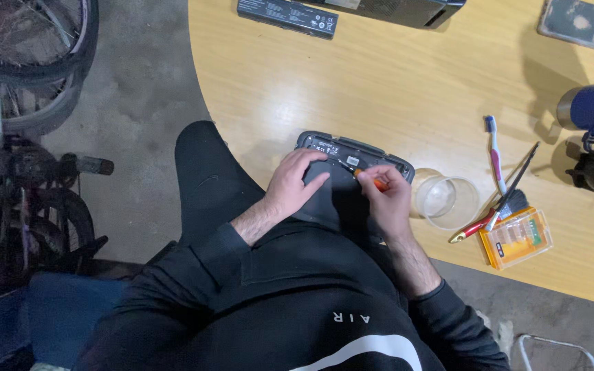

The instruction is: The person uses a screwdriver to remove screws from the back of a white laptop. They then open the laptop, remove the bottom cover, and unscrew the hard drive from its bracket.

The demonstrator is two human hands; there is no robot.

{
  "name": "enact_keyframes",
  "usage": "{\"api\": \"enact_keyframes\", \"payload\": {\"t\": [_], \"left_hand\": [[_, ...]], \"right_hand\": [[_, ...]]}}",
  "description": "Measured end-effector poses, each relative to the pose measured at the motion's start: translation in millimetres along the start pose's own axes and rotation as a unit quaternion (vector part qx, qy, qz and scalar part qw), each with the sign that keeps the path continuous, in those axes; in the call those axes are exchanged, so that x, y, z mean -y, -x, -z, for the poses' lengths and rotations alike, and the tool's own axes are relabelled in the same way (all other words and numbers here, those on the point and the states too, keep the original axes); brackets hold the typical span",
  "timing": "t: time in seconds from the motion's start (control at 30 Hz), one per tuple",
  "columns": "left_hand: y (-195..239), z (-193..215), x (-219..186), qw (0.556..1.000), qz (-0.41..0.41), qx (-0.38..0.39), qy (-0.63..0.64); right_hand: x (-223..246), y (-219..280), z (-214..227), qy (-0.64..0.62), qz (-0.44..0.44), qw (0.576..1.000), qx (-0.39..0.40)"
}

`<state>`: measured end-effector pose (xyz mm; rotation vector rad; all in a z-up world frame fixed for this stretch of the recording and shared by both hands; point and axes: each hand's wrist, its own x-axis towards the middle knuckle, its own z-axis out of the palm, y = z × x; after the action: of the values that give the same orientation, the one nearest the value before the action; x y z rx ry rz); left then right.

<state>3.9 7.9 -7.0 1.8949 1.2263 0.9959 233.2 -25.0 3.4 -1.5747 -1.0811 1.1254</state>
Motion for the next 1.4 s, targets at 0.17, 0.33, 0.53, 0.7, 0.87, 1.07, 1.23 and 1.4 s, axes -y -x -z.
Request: {"api": "enact_keyframes", "payload": {"t": [0.17, 0.33, 0.53, 0.7, 0.87, 1.07, 1.23, 1.4], "left_hand": [[-10.0, -4.6, -23.8, 0.991, 0.063, 0.031, 0.116], [-16.6, -8.5, -35.9, 0.979, 0.087, 0.046, 0.181], [-20.5, -23.8, -40.2, 0.981, 0.083, 0.062, 0.162], [-42.1, -61.0, -71.8, 0.979, -0.008, 0.125, 0.162], [-59.9, -116.0, -105.2, 0.964, -0.071, 0.179, 0.184], [-65.6, -156.6, -99.5, 0.969, -0.098, 0.186, 0.130], [-63.9, -125.9, -92.3, 0.975, -0.084, 0.168, 0.117], [-42.0, -73.4, -40.1, 0.988, -0.063, 0.110, 0.085]], "right_hand": [[-1.3, 17.1, 2.6, -0.032, -0.014, 0.999, -0.001], [-13.8, 23.9, 10.0, -0.052, -0.022, 0.998, -0.009], [-16.5, 45.4, 23.4, -0.032, -0.043, 0.998, -0.033], [-26.6, 83.0, 36.4, -0.019, -0.089, 0.996, -0.024], [-7.3, 90.6, 39.8, 0.027, -0.151, 0.988, 0.038], [-29.8, 89.0, 47.5, 0.104, -0.045, 0.992, 0.063], [-23.2, 88.7, 47.0, 0.039, -0.081, 0.995, 0.050], [-33.5, 80.9, 47.9, 0.075, -0.091, 0.992, 0.037]]}}
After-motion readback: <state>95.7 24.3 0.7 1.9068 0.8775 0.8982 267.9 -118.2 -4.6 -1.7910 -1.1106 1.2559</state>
